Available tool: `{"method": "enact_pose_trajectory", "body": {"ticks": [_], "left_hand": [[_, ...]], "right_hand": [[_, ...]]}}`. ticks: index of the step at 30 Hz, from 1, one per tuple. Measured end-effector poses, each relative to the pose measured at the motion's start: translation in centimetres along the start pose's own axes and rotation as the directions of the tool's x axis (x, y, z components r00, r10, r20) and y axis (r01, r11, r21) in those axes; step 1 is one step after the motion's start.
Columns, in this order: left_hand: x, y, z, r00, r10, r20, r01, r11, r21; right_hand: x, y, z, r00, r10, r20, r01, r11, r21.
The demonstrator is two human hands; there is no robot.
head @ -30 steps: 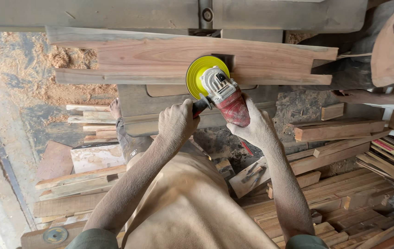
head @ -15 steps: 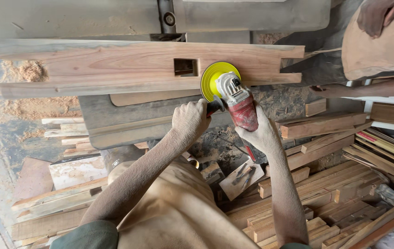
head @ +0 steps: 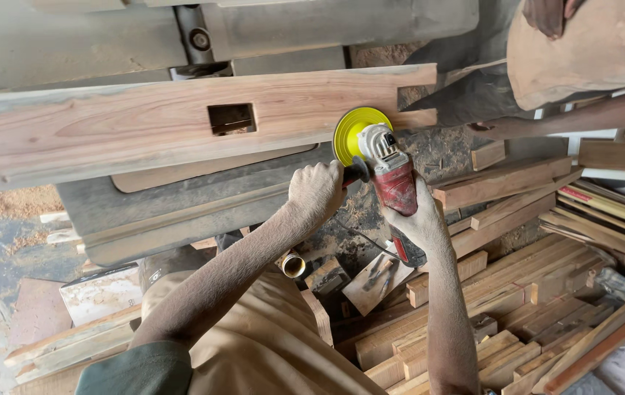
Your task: The person uses an angle grinder with a sanding disc to smooth the surface of a wooden plank. They move the tool back and forth along the length of the wood, generating sawdust, while standing in a workshop environment.
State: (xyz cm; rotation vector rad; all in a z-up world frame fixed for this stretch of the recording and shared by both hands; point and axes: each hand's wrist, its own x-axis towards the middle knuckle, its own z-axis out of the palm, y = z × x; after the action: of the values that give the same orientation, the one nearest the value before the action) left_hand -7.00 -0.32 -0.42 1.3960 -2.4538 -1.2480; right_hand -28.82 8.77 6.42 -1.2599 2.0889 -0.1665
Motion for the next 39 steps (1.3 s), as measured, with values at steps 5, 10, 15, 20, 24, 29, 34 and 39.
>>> {"method": "enact_pose_trajectory", "body": {"ticks": [5, 10, 15, 20, 24, 29, 34, 39], "left_hand": [[3.2, 2.6, 1.6, 0.994, 0.049, 0.094, -0.056, 0.996, 0.074], [7.2, 5.8, 3.6, 0.970, 0.060, 0.236, -0.088, 0.990, 0.108], [11.9, 9.2, 6.3, 0.963, 0.179, 0.203, -0.210, 0.967, 0.141], [13.3, 11.1, 5.7, 0.955, 0.200, 0.218, -0.247, 0.944, 0.217], [12.0, 9.8, 3.8, 0.959, 0.182, 0.215, -0.230, 0.947, 0.223], [8.9, 6.6, 1.2, 0.971, 0.094, 0.218, -0.141, 0.968, 0.208], [4.2, 3.0, -2.4, 0.972, 0.032, 0.231, -0.074, 0.982, 0.175], [-1.2, -1.6, -5.3, 0.996, -0.005, 0.090, -0.011, 0.985, 0.169]], "right_hand": [[0.0, 3.0, -1.5, 0.996, -0.010, -0.084, 0.016, 0.998, 0.067], [0.8, 7.4, -3.1, 0.994, 0.021, -0.105, -0.010, 0.995, 0.100], [1.3, 11.7, -4.8, 0.977, -0.014, -0.213, 0.034, 0.996, 0.088], [1.6, 12.2, -5.3, 0.965, -0.055, -0.257, 0.134, 0.944, 0.302], [2.1, 11.0, -4.0, 0.979, 0.041, -0.200, 0.017, 0.960, 0.279], [2.3, 8.4, -1.1, 0.983, -0.075, -0.166, 0.114, 0.965, 0.235], [1.3, 4.5, 1.6, 0.996, -0.065, -0.069, 0.084, 0.942, 0.324], [0.2, -1.2, 5.0, 0.967, -0.244, -0.075, 0.255, 0.921, 0.295]]}}
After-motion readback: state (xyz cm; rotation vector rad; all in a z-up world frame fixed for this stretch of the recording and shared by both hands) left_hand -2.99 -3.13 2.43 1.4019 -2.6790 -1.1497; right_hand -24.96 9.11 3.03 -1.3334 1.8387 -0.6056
